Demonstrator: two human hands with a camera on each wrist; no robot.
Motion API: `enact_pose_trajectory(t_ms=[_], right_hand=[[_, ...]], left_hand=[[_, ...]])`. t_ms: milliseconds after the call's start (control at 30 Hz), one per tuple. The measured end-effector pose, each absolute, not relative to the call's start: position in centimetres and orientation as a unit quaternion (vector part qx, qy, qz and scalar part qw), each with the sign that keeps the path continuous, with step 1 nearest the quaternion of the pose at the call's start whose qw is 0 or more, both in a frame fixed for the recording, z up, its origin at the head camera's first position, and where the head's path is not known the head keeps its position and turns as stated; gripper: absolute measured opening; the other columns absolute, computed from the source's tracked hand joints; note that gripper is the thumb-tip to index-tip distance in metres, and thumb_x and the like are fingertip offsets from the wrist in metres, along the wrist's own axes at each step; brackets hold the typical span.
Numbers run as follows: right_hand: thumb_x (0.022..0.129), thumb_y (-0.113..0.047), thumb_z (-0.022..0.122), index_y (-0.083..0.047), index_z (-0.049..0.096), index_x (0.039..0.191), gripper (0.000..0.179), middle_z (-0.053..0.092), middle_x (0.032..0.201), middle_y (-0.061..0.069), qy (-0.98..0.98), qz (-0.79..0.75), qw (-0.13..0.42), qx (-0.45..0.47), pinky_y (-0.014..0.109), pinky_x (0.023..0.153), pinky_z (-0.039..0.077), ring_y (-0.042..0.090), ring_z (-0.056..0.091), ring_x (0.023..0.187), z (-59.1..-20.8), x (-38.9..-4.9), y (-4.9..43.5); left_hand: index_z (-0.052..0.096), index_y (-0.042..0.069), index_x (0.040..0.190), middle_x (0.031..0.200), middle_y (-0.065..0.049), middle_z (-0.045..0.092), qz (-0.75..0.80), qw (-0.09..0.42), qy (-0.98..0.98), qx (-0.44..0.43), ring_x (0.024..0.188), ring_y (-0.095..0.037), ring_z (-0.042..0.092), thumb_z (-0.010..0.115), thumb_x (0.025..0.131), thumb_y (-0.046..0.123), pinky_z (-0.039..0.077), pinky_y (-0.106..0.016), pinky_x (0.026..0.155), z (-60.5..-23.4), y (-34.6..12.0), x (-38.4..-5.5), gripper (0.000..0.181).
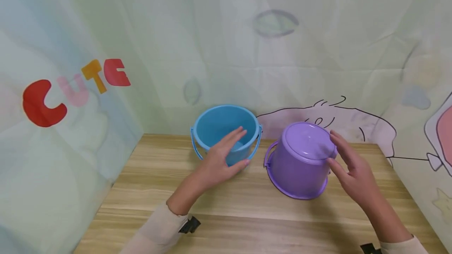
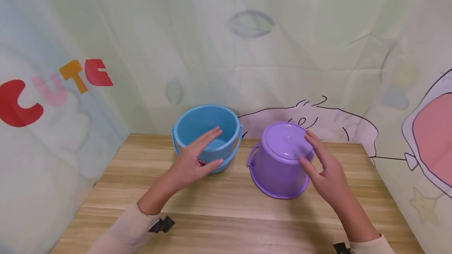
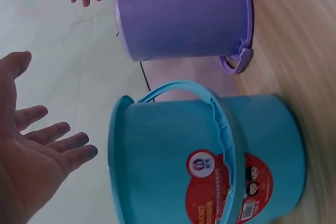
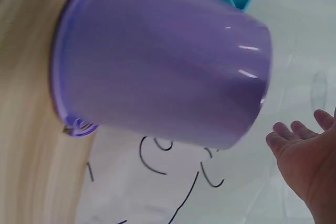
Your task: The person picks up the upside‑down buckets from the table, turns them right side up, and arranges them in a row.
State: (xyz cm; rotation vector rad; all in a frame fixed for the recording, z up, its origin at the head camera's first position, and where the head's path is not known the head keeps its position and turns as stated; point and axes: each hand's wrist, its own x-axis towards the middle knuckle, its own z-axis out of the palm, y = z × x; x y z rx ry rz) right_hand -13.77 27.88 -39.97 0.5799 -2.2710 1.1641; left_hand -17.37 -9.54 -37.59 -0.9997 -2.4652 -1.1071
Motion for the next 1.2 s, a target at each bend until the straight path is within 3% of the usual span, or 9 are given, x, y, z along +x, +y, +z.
enact_pose_trajectory(t_ms=[133,267,500,767,1033,1200], right_hand=[[0.082,0.023,0.068,0.003,0.052,0.148,0.071,0.048,0.159,0.009,-0.822,0.441,0.285,0.222,0.010,0.113,0.037,0.000,0.046,0.144,-41.0,-13.3,28.9],[0.080,0.028,0.065,0.009,0.049,0.146,0.071,0.047,0.159,0.012,-0.810,0.463,0.289,0.214,0.013,0.114,0.038,0.005,0.047,0.144,-41.9,-12.7,30.2],[0.069,0.033,0.070,0.010,0.052,0.144,0.081,0.051,0.156,0.005,-0.821,0.459,0.284,0.186,0.010,0.112,0.037,0.003,0.047,0.142,-44.0,-11.8,32.5],[0.064,0.015,0.086,-0.001,0.064,0.136,0.077,0.056,0.145,-0.016,-0.861,0.386,0.282,0.177,0.002,0.107,0.032,-0.009,0.046,0.134,-46.1,-11.8,34.2],[0.062,0.009,0.090,0.000,0.066,0.131,0.073,0.062,0.139,-0.005,-0.878,0.349,0.254,0.208,0.002,0.110,0.030,-0.013,0.045,0.134,-48.4,-12.4,35.1],[0.060,0.005,0.093,-0.002,0.070,0.126,0.070,0.061,0.137,-0.009,-0.885,0.327,0.244,0.224,0.000,0.108,0.029,-0.015,0.044,0.133,-49.5,-13.0,35.2]], left_hand=[[0.047,0.009,0.154,0.162,-0.014,0.043,-0.377,0.125,-0.837,-0.378,0.149,-0.035,0.042,0.081,0.089,0.027,0.043,-0.056,0.116,-38.4,-8.6,-17.2,0.076],[0.048,0.008,0.153,0.160,-0.013,0.045,-0.356,0.131,-0.831,-0.407,0.147,-0.032,0.045,0.085,0.085,0.030,0.044,-0.049,0.116,-39.1,-7.5,-17.1,0.081],[0.051,0.010,0.151,0.157,-0.009,0.048,-0.326,0.123,-0.826,-0.442,0.146,-0.027,0.047,0.089,0.082,0.036,0.046,-0.040,0.115,-40.3,-6.1,-16.8,0.083],[0.061,0.007,0.139,0.146,-0.008,0.056,-0.305,0.131,-0.819,-0.468,0.138,-0.022,0.054,0.092,0.078,0.036,0.048,-0.029,0.112,-42.3,-4.6,-17.1,0.074],[0.064,0.006,0.136,0.138,-0.009,0.062,-0.266,0.114,-0.830,-0.477,0.134,-0.023,0.057,0.091,0.077,0.044,0.045,-0.029,0.115,-44.9,-3.6,-17.3,0.075],[0.065,0.009,0.136,0.137,-0.006,0.063,-0.215,0.108,-0.849,-0.470,0.132,-0.021,0.058,0.087,0.079,0.052,0.045,-0.031,0.115,-46.0,-3.0,-17.8,0.075]])
